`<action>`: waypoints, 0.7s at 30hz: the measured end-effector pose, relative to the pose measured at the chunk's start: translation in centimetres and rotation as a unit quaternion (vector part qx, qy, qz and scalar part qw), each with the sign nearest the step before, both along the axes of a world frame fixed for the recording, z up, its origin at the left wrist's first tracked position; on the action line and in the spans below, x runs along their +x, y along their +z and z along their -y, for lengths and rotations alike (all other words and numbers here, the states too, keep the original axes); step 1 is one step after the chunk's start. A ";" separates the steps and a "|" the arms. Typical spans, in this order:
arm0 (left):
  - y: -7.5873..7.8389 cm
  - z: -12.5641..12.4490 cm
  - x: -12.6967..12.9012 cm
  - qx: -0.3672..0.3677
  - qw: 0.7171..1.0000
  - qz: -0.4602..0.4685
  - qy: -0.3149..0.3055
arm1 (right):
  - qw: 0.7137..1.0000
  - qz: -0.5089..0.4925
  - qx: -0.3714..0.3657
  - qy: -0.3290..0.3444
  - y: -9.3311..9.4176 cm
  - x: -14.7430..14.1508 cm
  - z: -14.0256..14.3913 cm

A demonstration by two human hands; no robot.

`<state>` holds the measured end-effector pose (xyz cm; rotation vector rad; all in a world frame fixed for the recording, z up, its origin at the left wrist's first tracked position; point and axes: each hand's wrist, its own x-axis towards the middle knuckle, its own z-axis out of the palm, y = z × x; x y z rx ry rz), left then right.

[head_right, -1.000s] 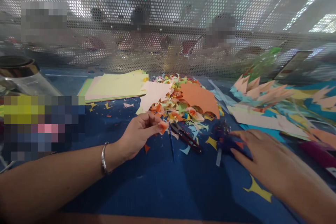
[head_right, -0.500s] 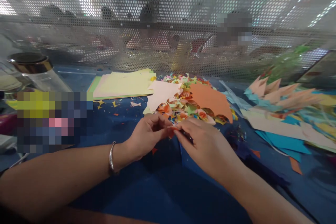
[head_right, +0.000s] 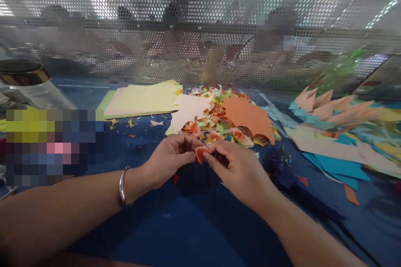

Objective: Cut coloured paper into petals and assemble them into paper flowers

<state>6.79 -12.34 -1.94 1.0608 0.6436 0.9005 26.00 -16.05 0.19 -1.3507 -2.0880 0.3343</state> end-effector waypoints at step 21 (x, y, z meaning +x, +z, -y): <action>0.7 0.5 0.3 0.022 0.996 -0.055 0.064 | 0.998 -0.048 -0.031 -0.009 -0.6 0.2 0.5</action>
